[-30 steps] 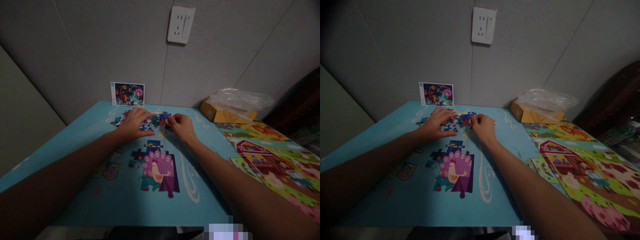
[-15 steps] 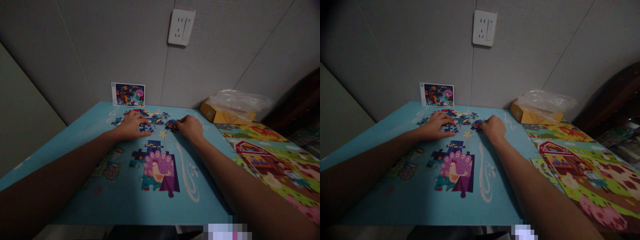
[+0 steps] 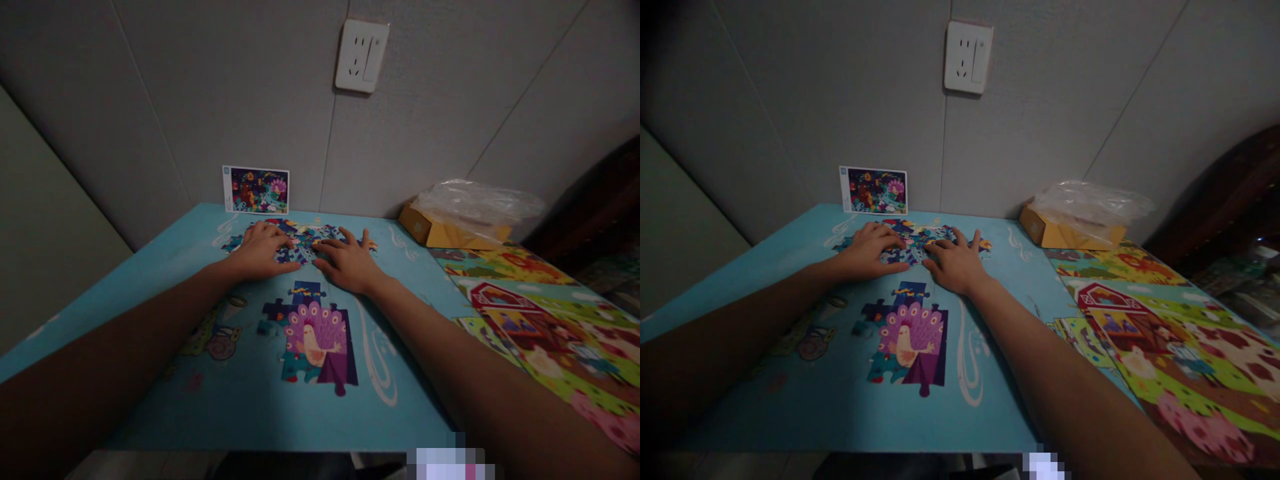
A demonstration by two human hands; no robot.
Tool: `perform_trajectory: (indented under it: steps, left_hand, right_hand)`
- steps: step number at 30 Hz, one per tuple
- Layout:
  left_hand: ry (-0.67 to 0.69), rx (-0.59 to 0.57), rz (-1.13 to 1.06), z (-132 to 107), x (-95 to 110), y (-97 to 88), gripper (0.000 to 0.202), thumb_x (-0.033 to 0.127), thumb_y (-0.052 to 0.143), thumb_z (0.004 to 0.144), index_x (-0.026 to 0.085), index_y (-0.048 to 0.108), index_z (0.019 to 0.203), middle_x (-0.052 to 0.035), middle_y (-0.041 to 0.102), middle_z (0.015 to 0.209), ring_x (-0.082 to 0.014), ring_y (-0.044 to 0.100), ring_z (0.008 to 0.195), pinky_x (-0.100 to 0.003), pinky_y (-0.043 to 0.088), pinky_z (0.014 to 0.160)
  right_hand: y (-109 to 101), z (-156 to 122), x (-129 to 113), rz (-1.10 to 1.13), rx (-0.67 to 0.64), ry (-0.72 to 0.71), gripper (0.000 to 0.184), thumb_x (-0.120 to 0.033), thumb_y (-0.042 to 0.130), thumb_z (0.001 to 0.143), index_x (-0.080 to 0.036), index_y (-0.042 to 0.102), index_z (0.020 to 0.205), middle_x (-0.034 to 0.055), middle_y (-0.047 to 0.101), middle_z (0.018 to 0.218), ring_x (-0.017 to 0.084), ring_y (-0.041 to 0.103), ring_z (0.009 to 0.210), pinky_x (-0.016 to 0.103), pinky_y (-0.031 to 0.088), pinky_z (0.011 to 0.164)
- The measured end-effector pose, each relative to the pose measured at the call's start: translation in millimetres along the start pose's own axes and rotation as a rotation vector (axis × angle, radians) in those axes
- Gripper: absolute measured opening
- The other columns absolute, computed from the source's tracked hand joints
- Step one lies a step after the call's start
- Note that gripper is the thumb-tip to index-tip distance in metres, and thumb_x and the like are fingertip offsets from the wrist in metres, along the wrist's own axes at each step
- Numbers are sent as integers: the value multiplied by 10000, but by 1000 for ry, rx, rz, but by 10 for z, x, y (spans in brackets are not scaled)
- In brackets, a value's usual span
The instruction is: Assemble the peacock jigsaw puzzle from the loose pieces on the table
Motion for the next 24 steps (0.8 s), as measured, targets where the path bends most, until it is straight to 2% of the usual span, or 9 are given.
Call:
perform_trajectory:
  steps: [5, 10, 14, 18, 24]
  left_hand:
    - [-42, -14, 28, -3, -20, -5, 607, 701, 593, 781, 237, 694, 1158, -115, 587, 1267, -374, 412, 1235, -554, 340, 1019]
    - [-74, -14, 8, 2, -32, -8, 568, 680, 600, 786, 241, 704, 1130, -105, 597, 1255, -361, 409, 1245, -538, 340, 1034]
    - [-72, -25, -27, 13, -31, 3, 571, 652, 614, 791, 223, 694, 1160, -118, 590, 1271, -375, 398, 1259, -547, 336, 1038]
    - [-70, -27, -41, 16, -26, 6, 560, 631, 629, 793, 229, 689, 1178, -123, 594, 1274, -380, 395, 1253, -545, 334, 1028]
    - [-89, -19, -10, 14, -47, 28, 554, 635, 607, 811, 233, 678, 1186, -133, 595, 1267, -384, 398, 1247, -546, 342, 1011]
  right_hand:
    - [-62, 21, 24, 25, 76, -7, 321, -423, 553, 960, -280, 682, 1217, 69, 673, 1270, 388, 379, 1375, 796, 70, 1075]
    - [-49, 44, 54, 45, 119, 31, 228, -362, 607, 933, -272, 731, 1102, 72, 709, 1171, 361, 453, 1289, 770, 103, 1077]
    - [-39, 59, 71, 75, 124, 55, 218, -322, 623, 917, -248, 726, 1094, 82, 713, 1144, 351, 487, 1232, 754, 159, 1067]
    - [-12, 74, 102, 99, 133, 114, 263, -214, 609, 890, -235, 694, 1138, 90, 706, 1147, 333, 522, 1172, 726, 215, 1056]
    - [26, 88, 109, 129, 136, 118, 358, -174, 598, 878, -212, 633, 1232, 111, 696, 1172, 338, 515, 1178, 700, 215, 1076]
Point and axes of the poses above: each hand's wrist, its own z-axis towards the middle knuckle, its own y-axis out of the palm, x = y × z, the point moved 5 cm from there along z, towards the middle knuckle
